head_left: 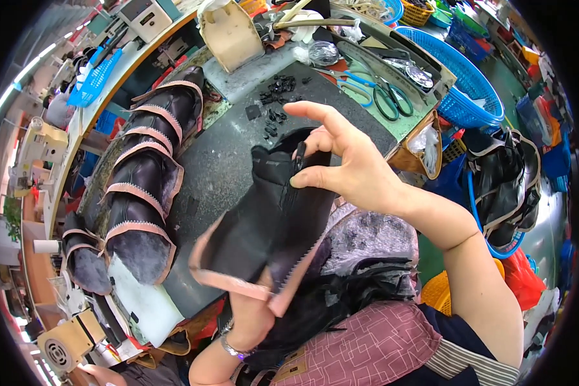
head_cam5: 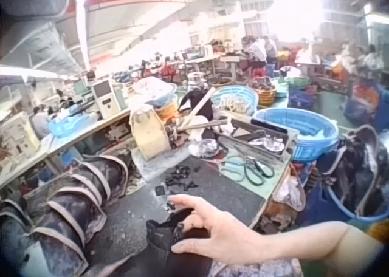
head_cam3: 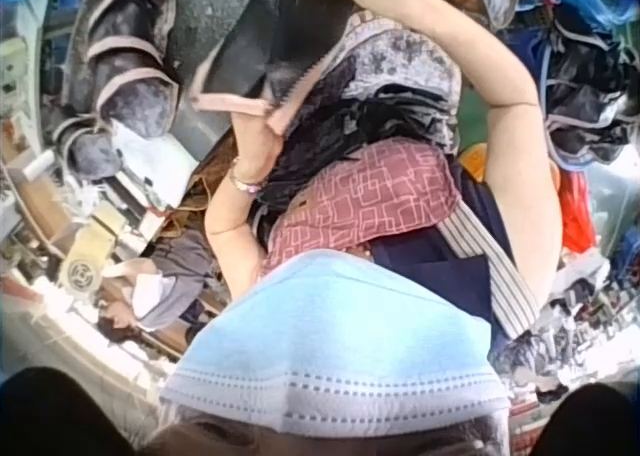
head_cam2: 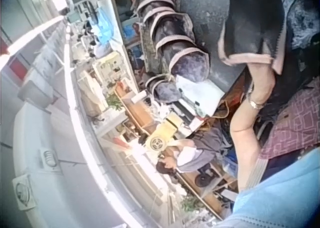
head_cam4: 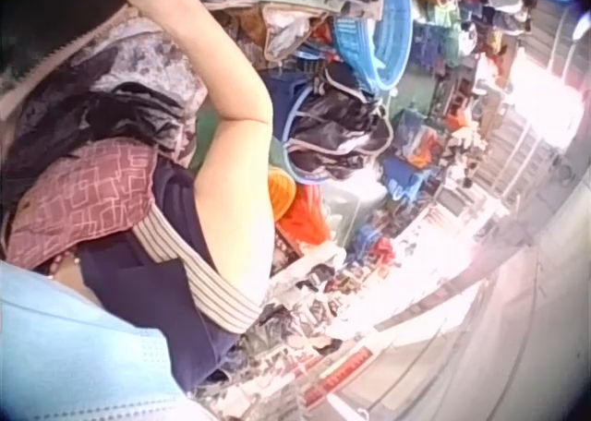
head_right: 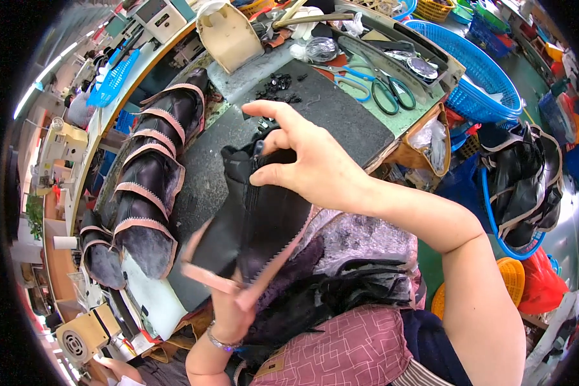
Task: Trimming excess material and attaching components to shoe uppers using scissors and manual manipulation.
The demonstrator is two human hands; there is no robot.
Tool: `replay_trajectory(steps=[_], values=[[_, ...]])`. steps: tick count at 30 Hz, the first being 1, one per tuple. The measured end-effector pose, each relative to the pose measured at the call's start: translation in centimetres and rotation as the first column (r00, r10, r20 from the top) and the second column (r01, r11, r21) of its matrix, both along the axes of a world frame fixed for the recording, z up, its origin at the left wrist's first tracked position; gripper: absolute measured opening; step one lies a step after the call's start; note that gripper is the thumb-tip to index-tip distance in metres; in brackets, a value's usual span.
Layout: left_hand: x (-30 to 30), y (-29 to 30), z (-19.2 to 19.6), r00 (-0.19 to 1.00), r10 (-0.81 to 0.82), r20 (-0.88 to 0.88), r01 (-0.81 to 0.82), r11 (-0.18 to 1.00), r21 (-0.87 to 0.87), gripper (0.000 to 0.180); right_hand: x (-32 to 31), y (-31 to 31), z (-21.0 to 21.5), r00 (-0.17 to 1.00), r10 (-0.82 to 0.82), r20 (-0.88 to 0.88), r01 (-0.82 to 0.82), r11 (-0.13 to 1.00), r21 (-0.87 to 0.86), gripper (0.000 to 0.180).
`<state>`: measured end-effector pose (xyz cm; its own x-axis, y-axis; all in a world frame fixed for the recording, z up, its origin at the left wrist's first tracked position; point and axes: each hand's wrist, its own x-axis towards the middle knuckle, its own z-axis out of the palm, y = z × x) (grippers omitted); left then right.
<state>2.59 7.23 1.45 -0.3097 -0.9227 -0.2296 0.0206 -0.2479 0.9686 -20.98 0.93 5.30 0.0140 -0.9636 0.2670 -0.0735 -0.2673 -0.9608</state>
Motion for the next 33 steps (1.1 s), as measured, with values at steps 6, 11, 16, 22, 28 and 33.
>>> replay_trajectory(steps=[6, 11, 16, 22, 28, 33], values=[[1.1, 1.7, -3.4, 0.989, -0.117, -0.095, 0.134, 0.972, 0.192, 0.056, 0.2, -0.3, 0.3, 0.990, 0.047, -0.130, -0.052, 0.998, -0.039, 0.075], [1.5, 2.2, -4.2, 0.991, -0.113, -0.073, 0.129, 0.951, 0.282, 0.052, 0.2, -0.1, 0.8, 0.986, 0.063, -0.155, -0.064, 0.998, -0.006, 0.072], [0.3, -1.1, 0.6, 0.899, 0.066, 0.432, 0.140, 0.892, -0.429, 0.065, 0.7, -0.3, -0.3, 0.945, -0.106, -0.310, 0.016, 0.960, -0.281, 0.026], [1.4, -9.6, 5.1, 0.964, 0.267, 0.018, -0.253, 0.929, -0.271, 0.020, 3.8, 4.4, -1.8, 0.681, -0.244, -0.691, -0.454, 0.599, -0.659, 0.018], [-1.4, -10.8, 2.9, 0.979, -0.173, 0.107, 0.195, 0.949, -0.249, 0.008, 4.0, 3.6, -2.3, 0.521, -0.321, -0.791, -0.465, 0.670, -0.579, 0.016], [-2.1, -9.4, 1.6, 0.984, -0.181, -0.008, 0.176, 0.966, -0.188, 0.012, 2.8, 0.4, -2.8, 0.591, -0.432, -0.681, -0.315, 0.654, -0.688, 0.018]])
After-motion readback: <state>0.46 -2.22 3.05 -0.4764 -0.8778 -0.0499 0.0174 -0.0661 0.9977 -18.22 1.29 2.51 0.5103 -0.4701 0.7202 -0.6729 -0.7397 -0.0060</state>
